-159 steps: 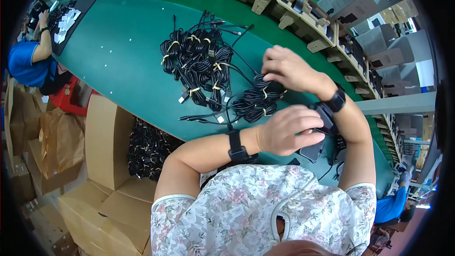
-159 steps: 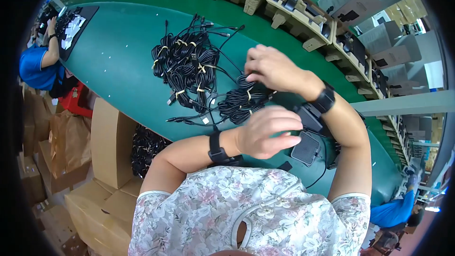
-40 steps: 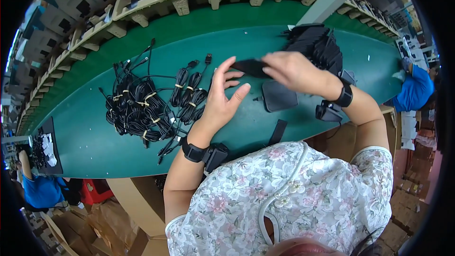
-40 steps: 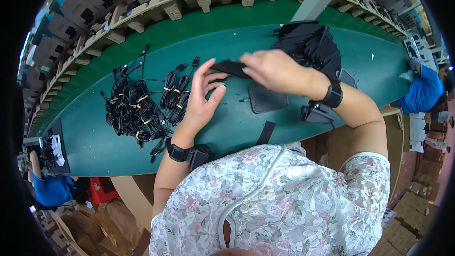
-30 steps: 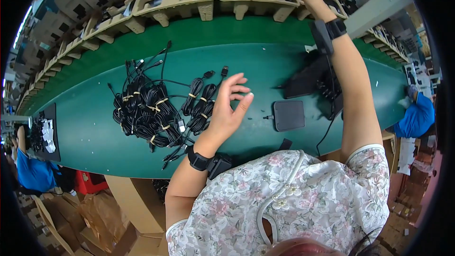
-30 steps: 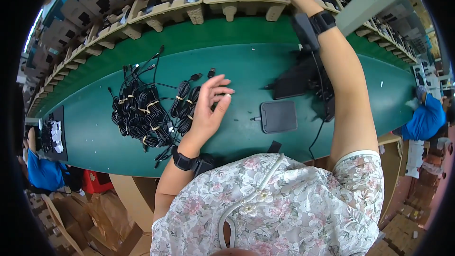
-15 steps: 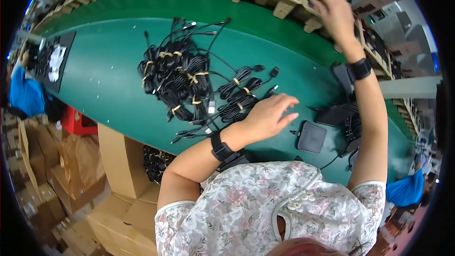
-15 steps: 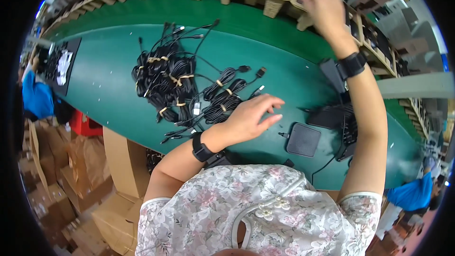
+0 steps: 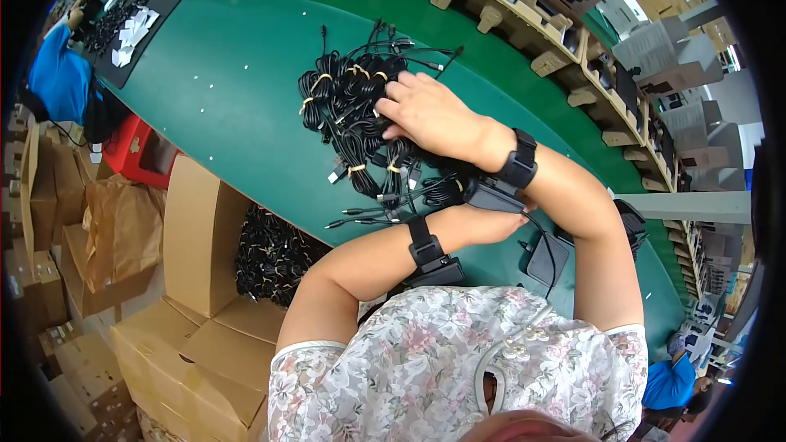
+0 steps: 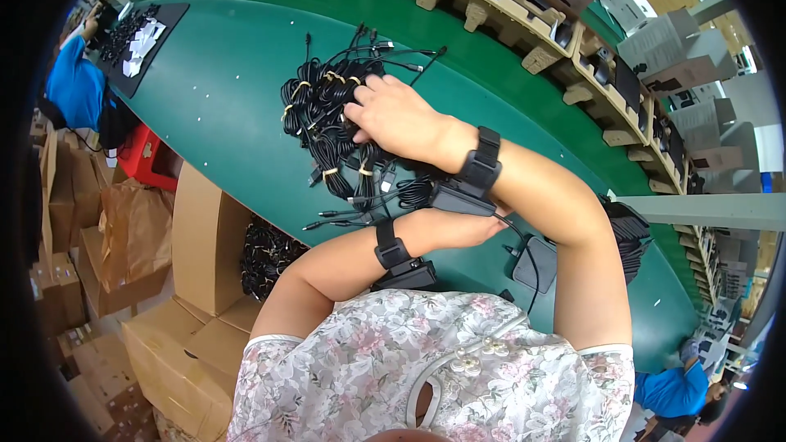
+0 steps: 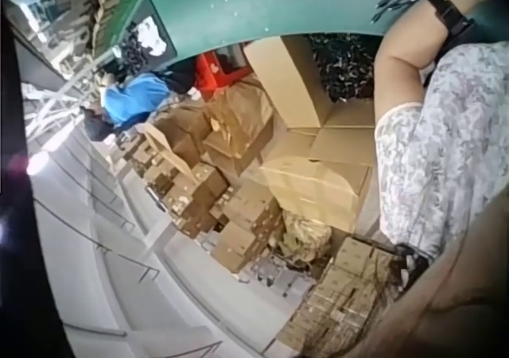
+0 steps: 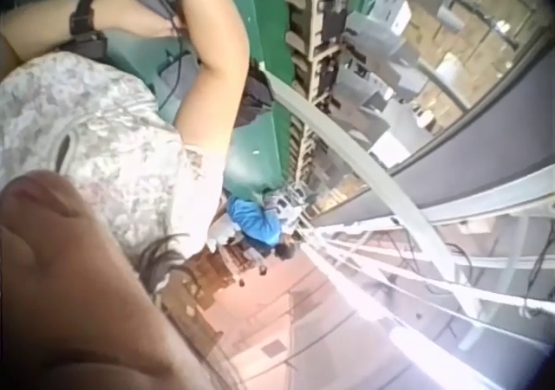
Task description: The person moves a stack of bases from a box to the table, then repeatedly picks up a cable and a base, fits the cable into the base, and places the assembled unit into a tray.
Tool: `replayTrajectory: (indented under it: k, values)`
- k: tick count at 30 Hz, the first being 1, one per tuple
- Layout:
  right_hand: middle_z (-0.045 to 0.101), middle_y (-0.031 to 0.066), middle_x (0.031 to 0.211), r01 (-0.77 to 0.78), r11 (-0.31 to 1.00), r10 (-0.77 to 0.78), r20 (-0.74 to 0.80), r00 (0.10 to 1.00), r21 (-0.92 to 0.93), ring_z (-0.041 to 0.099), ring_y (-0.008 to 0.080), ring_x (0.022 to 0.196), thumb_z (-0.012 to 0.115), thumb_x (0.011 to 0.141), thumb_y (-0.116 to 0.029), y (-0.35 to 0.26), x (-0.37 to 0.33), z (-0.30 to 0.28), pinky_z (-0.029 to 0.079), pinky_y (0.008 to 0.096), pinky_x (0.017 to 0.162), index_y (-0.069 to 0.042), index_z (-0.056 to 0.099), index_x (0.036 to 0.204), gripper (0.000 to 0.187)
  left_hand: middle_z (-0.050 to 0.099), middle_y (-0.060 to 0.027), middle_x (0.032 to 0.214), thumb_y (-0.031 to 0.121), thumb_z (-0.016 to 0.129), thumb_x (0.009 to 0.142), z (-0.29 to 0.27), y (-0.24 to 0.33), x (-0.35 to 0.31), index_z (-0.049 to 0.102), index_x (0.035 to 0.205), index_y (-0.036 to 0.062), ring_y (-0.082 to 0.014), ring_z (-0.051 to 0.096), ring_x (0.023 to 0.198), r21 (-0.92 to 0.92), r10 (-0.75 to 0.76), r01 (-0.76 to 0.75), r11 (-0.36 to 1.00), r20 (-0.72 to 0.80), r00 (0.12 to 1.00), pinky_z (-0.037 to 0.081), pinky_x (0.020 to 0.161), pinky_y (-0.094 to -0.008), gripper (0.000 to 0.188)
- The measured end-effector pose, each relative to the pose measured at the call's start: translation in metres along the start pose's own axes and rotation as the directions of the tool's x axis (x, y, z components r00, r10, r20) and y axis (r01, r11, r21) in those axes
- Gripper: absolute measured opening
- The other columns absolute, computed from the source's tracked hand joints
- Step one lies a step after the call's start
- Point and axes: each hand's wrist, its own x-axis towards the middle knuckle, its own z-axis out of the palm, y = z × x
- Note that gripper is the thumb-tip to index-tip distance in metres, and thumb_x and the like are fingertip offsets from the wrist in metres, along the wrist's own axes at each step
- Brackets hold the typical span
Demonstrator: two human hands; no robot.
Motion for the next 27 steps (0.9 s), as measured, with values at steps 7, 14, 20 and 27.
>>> replayTrajectory:
  k: [7,14,20,27]
  values:
    - [0.055,0.0093,0.085,-0.166,0.986,0.167,0.163,0.972,-0.02,0.054,0.0267,0.078,0.065,0.077,-0.017,-0.001,-0.037,-0.074,0.045,0.0345,0.069,-0.005,0.054,0.091,0.021,0.059,-0.0114,0.098,0.015,0.056,0.085,-0.016,-0.003,0.021,0.045,0.119,0.0012,-0.027,0.06,0.072,0.124,-0.259,0.23,0.965,0.318,0.912,0.049,0.07,-0.0387,0.039]
    - [0.056,0.0061,0.084,-0.501,0.494,0.584,0.157,0.797,0.711,0.058,0.0177,0.079,0.057,0.089,-0.018,-0.001,-0.09,-0.107,0.046,0.0295,0.067,-0.005,0.047,0.1,0.02,0.058,-0.0111,0.093,0.025,0.054,0.089,-0.047,0.03,0.038,0.025,0.133,0.0017,-0.0212,0.06,0.066,-0.645,-0.253,0.273,0.714,0.125,0.959,0.046,0.055,-0.0303,0.058]
    - [0.055,0.0037,0.076,-0.204,0.106,0.72,0.066,0.691,0.973,0.057,0.0122,0.073,0.049,0.095,-0.023,-0.001,-0.126,-0.113,0.047,0.0261,0.064,-0.007,0.045,0.105,0.019,0.055,-0.0081,0.086,0.033,0.046,0.094,-0.07,0.036,0.048,0.017,0.137,0.0047,-0.0136,0.055,0.06,-0.971,-0.217,0.122,0.205,0.076,0.973,0.039,0.046,-0.0214,0.059]
    - [0.056,0.0038,0.08,-0.272,0.313,0.786,-0.087,0.612,0.91,0.057,0.0138,0.07,0.054,0.091,-0.025,-0.025,-0.145,-0.106,0.047,0.0263,0.06,-0.005,0.048,0.103,0.024,0.051,-0.0041,0.074,0.02,0.05,0.094,-0.062,0.028,0.04,0.049,0.099,0.0094,-0.0117,0.049,0.057,-0.973,-0.514,0.145,0.179,0.033,0.857,0.036,0.045,-0.023,0.012]
